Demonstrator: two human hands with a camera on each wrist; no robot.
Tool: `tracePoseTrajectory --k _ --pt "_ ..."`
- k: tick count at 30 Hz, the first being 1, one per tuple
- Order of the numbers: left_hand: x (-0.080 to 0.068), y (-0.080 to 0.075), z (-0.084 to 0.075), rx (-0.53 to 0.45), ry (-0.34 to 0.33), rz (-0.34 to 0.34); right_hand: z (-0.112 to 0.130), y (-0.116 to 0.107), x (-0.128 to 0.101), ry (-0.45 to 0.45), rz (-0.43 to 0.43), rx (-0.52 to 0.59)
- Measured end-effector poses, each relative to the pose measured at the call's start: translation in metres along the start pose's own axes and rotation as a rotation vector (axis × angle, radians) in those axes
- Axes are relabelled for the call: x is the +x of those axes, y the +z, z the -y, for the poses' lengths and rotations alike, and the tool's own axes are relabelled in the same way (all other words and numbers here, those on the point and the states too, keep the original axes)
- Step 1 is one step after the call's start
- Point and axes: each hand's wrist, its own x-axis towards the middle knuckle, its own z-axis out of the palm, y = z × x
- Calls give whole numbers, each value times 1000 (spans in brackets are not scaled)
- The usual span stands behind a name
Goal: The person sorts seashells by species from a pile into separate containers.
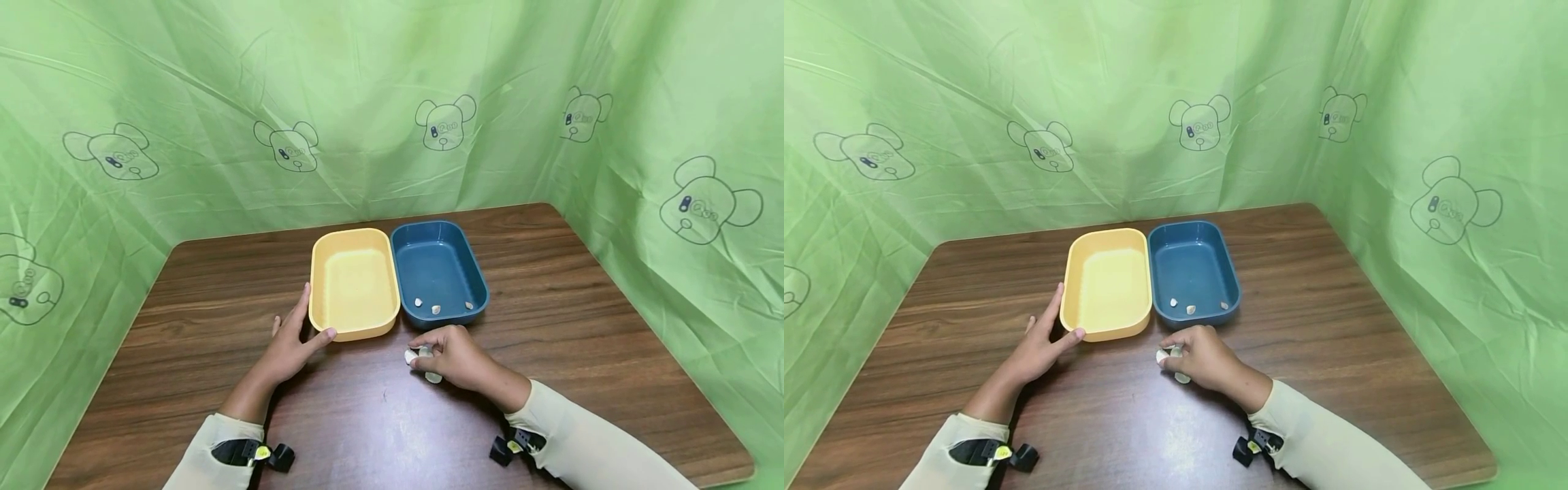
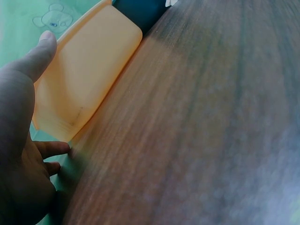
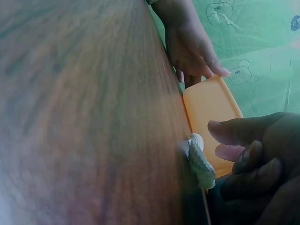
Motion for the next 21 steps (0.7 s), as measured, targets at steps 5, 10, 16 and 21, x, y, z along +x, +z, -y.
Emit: tracePoseTrajectory --k 5,10,16,21 --pt "0 0 -1 3 1 -1 -1 0 2 20 4 -22" --pt "0 0 -1 1 0 1 -4 -1 4 28 17 -31" --pt "0 0 -1 4 0 1 -8 0 6 13 36 -49" --pt "0 0 -1 3 0 1 -8 -1 6 -7 52 -60"
